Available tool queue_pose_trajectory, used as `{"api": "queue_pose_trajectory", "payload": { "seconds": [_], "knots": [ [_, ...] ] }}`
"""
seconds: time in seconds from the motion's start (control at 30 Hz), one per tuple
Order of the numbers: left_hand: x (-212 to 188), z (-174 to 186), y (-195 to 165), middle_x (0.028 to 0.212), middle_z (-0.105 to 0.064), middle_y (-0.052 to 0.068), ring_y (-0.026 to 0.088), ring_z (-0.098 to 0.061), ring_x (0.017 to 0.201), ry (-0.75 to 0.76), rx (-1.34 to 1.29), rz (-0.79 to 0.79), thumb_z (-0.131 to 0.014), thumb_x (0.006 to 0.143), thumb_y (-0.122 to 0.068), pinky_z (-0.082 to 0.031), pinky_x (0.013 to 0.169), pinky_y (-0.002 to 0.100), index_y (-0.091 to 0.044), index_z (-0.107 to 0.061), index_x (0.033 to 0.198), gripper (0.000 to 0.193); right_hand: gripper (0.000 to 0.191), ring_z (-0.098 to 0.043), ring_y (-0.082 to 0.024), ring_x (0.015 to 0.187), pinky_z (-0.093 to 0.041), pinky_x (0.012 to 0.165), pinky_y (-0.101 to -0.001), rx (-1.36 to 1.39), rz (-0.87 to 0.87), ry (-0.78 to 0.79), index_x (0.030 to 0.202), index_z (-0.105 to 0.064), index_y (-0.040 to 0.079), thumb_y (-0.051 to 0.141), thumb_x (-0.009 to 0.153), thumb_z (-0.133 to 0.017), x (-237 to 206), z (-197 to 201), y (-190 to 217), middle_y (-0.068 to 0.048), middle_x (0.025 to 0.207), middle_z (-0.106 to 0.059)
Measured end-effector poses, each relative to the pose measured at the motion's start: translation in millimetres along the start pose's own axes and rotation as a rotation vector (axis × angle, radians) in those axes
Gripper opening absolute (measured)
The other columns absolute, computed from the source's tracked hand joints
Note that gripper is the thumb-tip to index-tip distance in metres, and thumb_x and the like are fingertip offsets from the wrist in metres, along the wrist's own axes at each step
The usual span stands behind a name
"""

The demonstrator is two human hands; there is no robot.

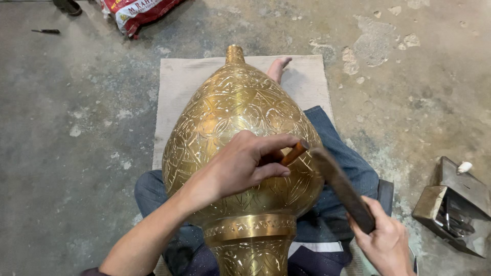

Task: The person sits on the floor with a large engraved brass vessel on their lap and hammers a small punch against its surface using a wooden mallet, working the patterned areas of the vessel body by hand.

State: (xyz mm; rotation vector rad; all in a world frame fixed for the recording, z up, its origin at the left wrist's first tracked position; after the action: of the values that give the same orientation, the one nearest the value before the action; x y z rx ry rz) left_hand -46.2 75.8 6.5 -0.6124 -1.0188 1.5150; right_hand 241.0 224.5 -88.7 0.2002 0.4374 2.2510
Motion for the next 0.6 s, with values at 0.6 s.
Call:
{"api": "queue_pose_trajectory", "payload": {
  "seconds": [0.6],
  "knots": [
    [-15.5,8.2,-14.3,0.093,-0.081,0.009,0.017,-0.081,0.077,-0.124,-0.061,-0.015,-0.077,0.091,-0.013,-0.065,0.068,0.029,-0.011,-0.064,0.132,0.042,0.061,-0.073,-0.019,0.066,-0.056,0.062,-0.0309,-0.152,0.027,0.158,0.133,-0.066,0.019,0.024,0.075,-0.086,29.8,26.1,3.0,-0.01,0.073,-0.075]
  ]
}}
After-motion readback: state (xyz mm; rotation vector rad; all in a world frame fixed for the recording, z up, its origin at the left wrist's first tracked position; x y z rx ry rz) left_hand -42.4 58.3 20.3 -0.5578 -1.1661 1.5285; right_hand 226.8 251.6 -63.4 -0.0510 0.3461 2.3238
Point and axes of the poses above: each hand's wrist, its own x-axis towards the middle knuckle, its own z-axis out of the back of the hand, y = z × x, the point moved 7 cm from there along x, towards the middle knuckle
